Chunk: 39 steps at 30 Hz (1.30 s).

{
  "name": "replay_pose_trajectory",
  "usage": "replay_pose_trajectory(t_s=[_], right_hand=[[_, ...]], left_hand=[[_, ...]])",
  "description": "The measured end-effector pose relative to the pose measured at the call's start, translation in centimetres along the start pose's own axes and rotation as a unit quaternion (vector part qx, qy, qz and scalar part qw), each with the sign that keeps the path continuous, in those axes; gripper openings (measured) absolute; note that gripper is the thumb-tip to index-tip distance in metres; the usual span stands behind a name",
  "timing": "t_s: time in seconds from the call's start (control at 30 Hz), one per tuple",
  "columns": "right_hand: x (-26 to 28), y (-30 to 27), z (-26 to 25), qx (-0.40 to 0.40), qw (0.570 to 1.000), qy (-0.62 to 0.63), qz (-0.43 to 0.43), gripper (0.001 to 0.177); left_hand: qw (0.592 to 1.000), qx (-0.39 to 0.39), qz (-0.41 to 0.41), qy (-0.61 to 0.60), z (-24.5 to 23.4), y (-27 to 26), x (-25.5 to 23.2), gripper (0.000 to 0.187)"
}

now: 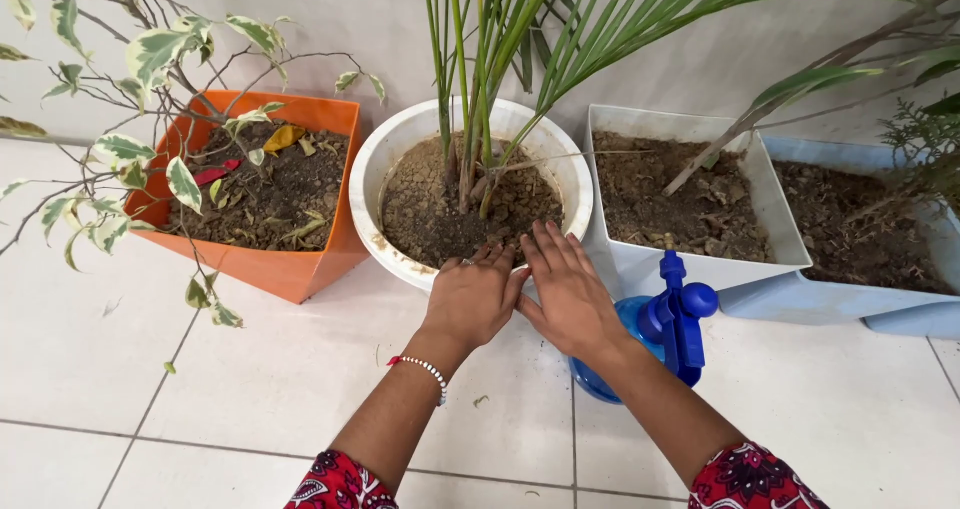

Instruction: The person uses a blue spray bottle to mist the soil of several potted plants arranged on a tiled floor. They move sequentially from one pot to the next, spraying each plant's soil surface.

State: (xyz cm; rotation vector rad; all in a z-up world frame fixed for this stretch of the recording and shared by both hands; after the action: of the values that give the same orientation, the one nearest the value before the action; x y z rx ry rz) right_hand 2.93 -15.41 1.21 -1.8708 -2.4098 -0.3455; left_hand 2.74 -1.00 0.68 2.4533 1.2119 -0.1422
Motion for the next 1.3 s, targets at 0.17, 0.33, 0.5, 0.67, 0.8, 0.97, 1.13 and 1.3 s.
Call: replay_pose_trajectory(t_s=[0.17, 0.33, 0.5, 0.67, 0.8, 0.97, 1.13, 1.3], right_hand=[[-0.12, 0.04, 0.09, -0.001, 1.0, 0.005, 0.0, 0.078], [-0.22, 0.06, 0.01, -0.005, 1.0, 0.0, -0.008, 0.078], [-0.27, 0.08, 0.08, -0.008, 1.0, 0.0, -0.01, 0.078], [-0.29, 0.05, 0.15, -0.007, 1.0, -0.007, -0.008, 0.078], [-0.32, 0.06, 0.16, -0.009, 1.0, -0.011, -0.009, 0.078], [-0.24, 0.02, 0.09, -0.005, 1.0, -0.005, -0.009, 0.079], [-0.14, 0.01, 0.01, -0.002, 1.0, -0.008, -0.011, 0.08], [-0.25, 0.05, 0.05, 0.007, 1.0, -0.013, -0.009, 0.082]], left_hand=[[1.0, 0.012, -0.008, 0.005, -0.01, 0.11, 0.02, 0.052], [1.0, 0.004, -0.003, 0.01, -0.18, 0.15, -0.06, 0.051], [1.0, 0.001, 0.003, 0.011, -0.08, 0.1, 0.07, 0.051], [1.0, -0.002, 0.004, 0.014, -0.04, 0.11, 0.01, 0.052], [1.0, 0.011, -0.006, 0.005, -0.26, 0.11, -0.12, 0.052], [1.0, 0.008, -0.002, 0.009, -0.38, 0.12, -0.17, 0.052], [1.0, 0.024, -0.008, 0.004, -0.08, -0.07, 0.01, 0.052], [1.0, 0.009, 0.003, 0.008, 0.29, -0.08, 0.26, 0.052]])
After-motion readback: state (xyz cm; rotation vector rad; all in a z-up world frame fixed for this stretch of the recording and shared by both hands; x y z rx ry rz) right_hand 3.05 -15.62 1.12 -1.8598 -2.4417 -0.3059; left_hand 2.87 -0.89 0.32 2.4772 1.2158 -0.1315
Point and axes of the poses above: each hand's wrist, its own y-axis towards the middle knuckle, its own z-axis out of the palm, x = y × z, the point moved 3 cm from there along y, towards the middle knuckle, and after that the axes turned 15 degrees about z, right-handed, at the moved point
